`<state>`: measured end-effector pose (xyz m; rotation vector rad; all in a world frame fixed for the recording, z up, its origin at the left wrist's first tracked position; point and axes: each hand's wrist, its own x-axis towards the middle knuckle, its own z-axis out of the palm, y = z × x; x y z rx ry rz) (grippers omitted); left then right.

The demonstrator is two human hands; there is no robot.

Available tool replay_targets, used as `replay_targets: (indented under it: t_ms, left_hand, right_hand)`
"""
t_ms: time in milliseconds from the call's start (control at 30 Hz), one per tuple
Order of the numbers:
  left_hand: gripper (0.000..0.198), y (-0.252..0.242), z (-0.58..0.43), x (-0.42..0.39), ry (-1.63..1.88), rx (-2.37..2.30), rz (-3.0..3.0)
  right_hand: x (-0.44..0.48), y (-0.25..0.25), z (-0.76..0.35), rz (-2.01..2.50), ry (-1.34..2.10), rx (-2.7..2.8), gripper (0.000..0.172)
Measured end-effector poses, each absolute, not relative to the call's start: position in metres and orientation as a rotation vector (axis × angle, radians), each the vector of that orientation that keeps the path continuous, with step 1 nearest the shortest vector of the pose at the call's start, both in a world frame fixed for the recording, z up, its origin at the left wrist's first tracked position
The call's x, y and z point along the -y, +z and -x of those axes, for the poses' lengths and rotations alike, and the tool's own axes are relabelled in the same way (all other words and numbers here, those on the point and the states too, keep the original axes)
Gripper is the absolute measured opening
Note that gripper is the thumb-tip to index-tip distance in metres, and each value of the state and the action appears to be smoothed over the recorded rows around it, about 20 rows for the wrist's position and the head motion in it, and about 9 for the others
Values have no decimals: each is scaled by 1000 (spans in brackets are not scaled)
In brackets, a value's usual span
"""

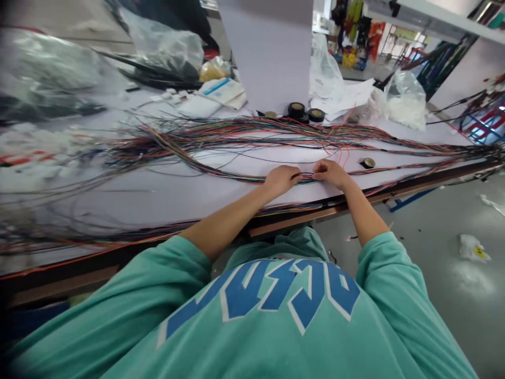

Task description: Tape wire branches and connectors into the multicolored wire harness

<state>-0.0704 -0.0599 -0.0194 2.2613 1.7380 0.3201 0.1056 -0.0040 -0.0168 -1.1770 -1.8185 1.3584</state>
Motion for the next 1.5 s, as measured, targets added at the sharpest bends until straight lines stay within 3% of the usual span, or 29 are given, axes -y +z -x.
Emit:
replay_targets:
  t_ms: [200, 367, 500, 667, 800, 1133, 1500]
  left_hand:
    - [29, -16, 79, 49, 193, -1729, -2219]
    - [24, -16, 86, 45, 226, -1644, -2196]
    - [27, -20, 90, 49, 334, -1606, -2196]
    - [36, -20, 89, 65, 398, -1493, -2619]
    - [26, -18, 78, 77, 274, -1456, -2844]
    - [32, -12, 54, 82, 145, -1656, -2637]
    - [31, -19, 47, 74, 379, -1673, -2514]
  right_hand:
    - [3, -18, -128, 1268, 1073, 1746, 10]
    - [9, -24, -140, 1347, 812, 1995, 3]
    - [12, -32, -138, 1252, 522, 2308, 14]
    - [14, -38, -134, 1174, 254, 2477, 18]
    - [17, -39, -135, 1119, 217, 2484, 17]
    - [19, -38, -139, 1035, 243, 2429, 12]
    - [25, -23, -133, 922, 422, 2558, 22]
